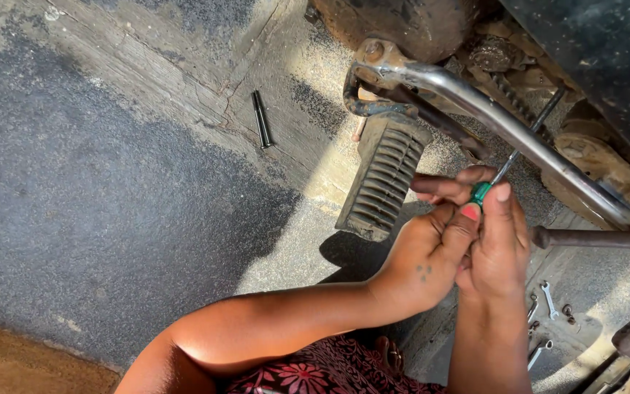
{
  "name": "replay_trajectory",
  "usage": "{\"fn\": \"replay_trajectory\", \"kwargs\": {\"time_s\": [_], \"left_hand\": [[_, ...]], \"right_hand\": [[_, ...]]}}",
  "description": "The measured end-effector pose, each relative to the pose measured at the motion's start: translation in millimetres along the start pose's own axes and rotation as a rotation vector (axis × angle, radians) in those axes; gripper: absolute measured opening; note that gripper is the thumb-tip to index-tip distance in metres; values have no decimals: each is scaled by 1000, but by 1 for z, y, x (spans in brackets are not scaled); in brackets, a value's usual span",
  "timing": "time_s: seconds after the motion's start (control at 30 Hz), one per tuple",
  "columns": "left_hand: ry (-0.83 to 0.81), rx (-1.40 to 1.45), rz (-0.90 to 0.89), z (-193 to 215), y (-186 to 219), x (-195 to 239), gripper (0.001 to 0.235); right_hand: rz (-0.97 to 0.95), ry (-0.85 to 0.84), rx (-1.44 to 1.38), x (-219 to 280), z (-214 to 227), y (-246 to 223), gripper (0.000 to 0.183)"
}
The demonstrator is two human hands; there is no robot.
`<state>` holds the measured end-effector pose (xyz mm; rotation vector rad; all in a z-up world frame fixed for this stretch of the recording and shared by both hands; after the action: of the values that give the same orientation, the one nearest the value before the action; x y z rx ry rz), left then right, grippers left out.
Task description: The person uses a green screwdriver to loosen and remove a bolt from the motorcycle's footpeg assembly. They then detach the footpeg and place it on the ground before picking up a wrench.
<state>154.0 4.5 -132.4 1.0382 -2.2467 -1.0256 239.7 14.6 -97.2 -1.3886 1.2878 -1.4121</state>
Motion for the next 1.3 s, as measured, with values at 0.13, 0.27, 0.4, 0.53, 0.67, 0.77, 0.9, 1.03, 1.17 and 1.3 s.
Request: {"fn": "replay_trajectory", "kwargs": {"time_s": [0.13,0.27,0.4,0.53,0.67,0.77,0.9,1.03,1.17,1.3], "left_hand": [[-83,254,-19,1,-31,-9,43],[-44,431,117,2,-33,-11,42],[-93,434,293,-1,-14,-11,44],[-83,662,471,-7,-13,-8,32],[-117,847,614,-12,-52,-10,26],[-414,956,521,-16,-48,-12,62],[-500,997,543,-12,-24,-7,66],[-255,489,494,3,16,-1,68],[-191,-235,212,25,43,13,58],[-104,-681,-8,31,59,19,51]], "right_hand": [[71,-21,128,-5,-5,0,36],[-4,85,187,-4,-7,-1,34],[-55,158,270,-6,-7,-4,30],[-92,165,437,-5,-17,-15,27],[-114,154,619,1,-1,-18,30],[-125,115,501,8,-6,-28,36],[-202,172,16,21,4,-17,45],[-61,103,-16,26,20,-2,31],[-19,172,14,19,27,10,21],[66,227,-29,18,28,21,15]]}}
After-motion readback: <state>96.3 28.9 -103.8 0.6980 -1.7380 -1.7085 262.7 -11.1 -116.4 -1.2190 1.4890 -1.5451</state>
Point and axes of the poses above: each hand's wrist, its own x-axis away from the middle knuckle, its own z-axis out of the back of the hand, y = z × x, the point moved 5 cm from there along -x, towards the middle knuckle, and after that the axes turned 9 degrees about -y, right-handed, at the moved point
